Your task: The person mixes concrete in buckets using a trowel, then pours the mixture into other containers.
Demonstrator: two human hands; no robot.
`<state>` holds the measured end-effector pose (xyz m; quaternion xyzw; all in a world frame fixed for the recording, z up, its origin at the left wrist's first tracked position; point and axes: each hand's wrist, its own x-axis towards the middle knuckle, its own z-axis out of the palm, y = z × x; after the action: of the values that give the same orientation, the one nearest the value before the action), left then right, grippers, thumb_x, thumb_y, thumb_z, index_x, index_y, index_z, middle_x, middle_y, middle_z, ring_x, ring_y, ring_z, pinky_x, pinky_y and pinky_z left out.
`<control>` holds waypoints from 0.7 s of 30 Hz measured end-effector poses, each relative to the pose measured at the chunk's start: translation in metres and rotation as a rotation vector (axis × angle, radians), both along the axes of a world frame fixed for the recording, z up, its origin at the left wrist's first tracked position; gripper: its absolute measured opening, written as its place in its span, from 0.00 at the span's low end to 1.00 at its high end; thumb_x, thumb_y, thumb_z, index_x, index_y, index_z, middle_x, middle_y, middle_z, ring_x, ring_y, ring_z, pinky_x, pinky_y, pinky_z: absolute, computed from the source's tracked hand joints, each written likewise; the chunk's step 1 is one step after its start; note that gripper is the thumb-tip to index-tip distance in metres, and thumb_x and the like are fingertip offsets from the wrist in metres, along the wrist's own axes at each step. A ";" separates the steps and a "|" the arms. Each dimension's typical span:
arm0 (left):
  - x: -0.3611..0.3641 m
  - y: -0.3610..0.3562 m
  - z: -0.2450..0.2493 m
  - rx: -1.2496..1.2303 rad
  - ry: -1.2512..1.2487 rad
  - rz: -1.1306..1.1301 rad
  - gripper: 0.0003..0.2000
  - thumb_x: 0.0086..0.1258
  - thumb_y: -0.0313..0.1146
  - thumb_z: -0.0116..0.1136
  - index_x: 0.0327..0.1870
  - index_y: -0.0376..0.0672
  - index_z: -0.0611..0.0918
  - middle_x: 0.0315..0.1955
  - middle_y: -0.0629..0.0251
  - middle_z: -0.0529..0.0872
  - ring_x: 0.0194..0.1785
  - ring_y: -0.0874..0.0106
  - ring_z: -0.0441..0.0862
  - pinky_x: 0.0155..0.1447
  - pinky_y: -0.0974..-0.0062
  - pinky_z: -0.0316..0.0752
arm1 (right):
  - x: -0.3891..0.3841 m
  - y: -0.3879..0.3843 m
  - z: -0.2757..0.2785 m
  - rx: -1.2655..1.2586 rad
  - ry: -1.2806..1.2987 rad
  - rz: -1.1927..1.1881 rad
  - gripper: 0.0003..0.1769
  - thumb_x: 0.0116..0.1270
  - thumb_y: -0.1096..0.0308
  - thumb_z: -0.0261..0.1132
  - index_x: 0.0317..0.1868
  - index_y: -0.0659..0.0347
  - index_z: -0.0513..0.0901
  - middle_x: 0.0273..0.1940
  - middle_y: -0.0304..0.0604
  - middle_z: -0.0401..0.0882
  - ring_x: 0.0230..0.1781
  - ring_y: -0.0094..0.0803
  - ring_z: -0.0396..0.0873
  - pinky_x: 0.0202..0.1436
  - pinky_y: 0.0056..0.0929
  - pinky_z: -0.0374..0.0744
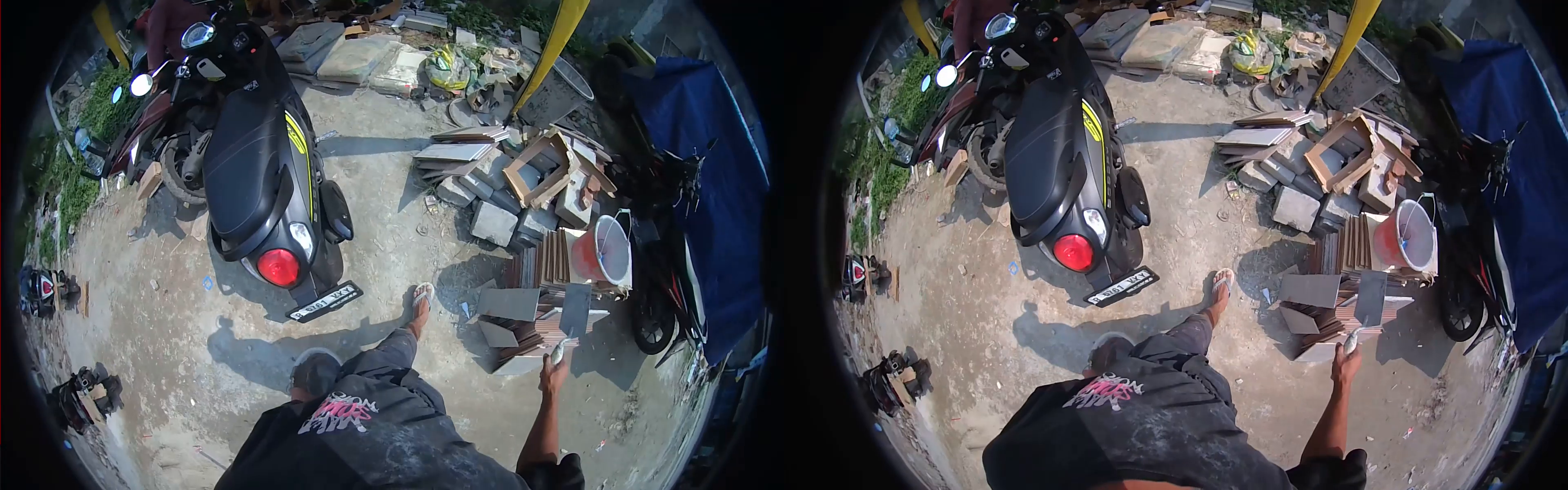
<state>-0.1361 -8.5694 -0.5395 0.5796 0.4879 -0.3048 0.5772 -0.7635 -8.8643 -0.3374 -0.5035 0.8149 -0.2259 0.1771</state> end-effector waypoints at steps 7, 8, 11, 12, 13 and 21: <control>-0.095 -0.116 0.018 0.050 0.035 0.297 0.16 0.62 0.50 0.53 0.34 0.46 0.71 0.20 0.70 0.68 0.21 0.71 0.68 0.29 0.70 0.68 | 0.040 -0.277 -0.074 0.231 0.025 0.266 0.22 0.60 0.56 0.65 0.37 0.71 0.76 0.23 0.50 0.78 0.24 0.38 0.80 0.28 0.39 0.77; -0.104 -0.130 0.022 0.053 0.039 0.322 0.16 0.62 0.50 0.53 0.34 0.46 0.71 0.20 0.70 0.68 0.21 0.71 0.68 0.29 0.70 0.68 | 0.038 -0.306 -0.103 0.314 -0.075 0.252 0.23 0.61 0.54 0.65 0.35 0.70 0.76 0.22 0.48 0.77 0.20 0.35 0.79 0.24 0.37 0.77; -0.108 -0.188 0.032 0.051 0.033 0.359 0.16 0.63 0.50 0.53 0.34 0.45 0.71 0.20 0.70 0.68 0.21 0.71 0.68 0.28 0.70 0.69 | 0.095 -0.377 -0.100 0.463 -0.278 0.234 0.26 0.64 0.48 0.60 0.33 0.70 0.76 0.23 0.51 0.77 0.23 0.41 0.79 0.28 0.39 0.75; -0.107 -0.209 0.033 0.044 0.028 0.372 0.16 0.63 0.50 0.52 0.34 0.45 0.71 0.20 0.70 0.68 0.21 0.71 0.68 0.28 0.70 0.69 | 0.095 -0.404 -0.139 0.418 -0.310 0.278 0.24 0.67 0.48 0.59 0.32 0.66 0.75 0.20 0.42 0.75 0.17 0.31 0.75 0.19 0.33 0.73; -0.106 -0.231 0.034 0.038 0.027 0.377 0.16 0.63 0.50 0.52 0.34 0.45 0.71 0.20 0.70 0.68 0.21 0.71 0.68 0.28 0.70 0.69 | 0.106 -0.426 -0.144 0.370 -0.301 0.384 0.24 0.67 0.49 0.59 0.32 0.66 0.75 0.21 0.43 0.75 0.17 0.31 0.75 0.20 0.33 0.73; -0.088 -0.418 0.026 0.025 0.034 0.522 0.15 0.63 0.49 0.52 0.33 0.45 0.70 0.19 0.70 0.68 0.20 0.71 0.68 0.28 0.70 0.69 | 0.253 -0.629 -0.076 0.680 -0.608 0.598 0.17 0.63 0.60 0.65 0.41 0.65 0.73 0.27 0.48 0.79 0.21 0.34 0.77 0.24 0.34 0.74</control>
<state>-0.2239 -8.9879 -0.5135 0.4361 0.6342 -0.1493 0.6208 -0.5109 -9.4929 -0.4133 -0.5397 0.5754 -0.0247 0.6140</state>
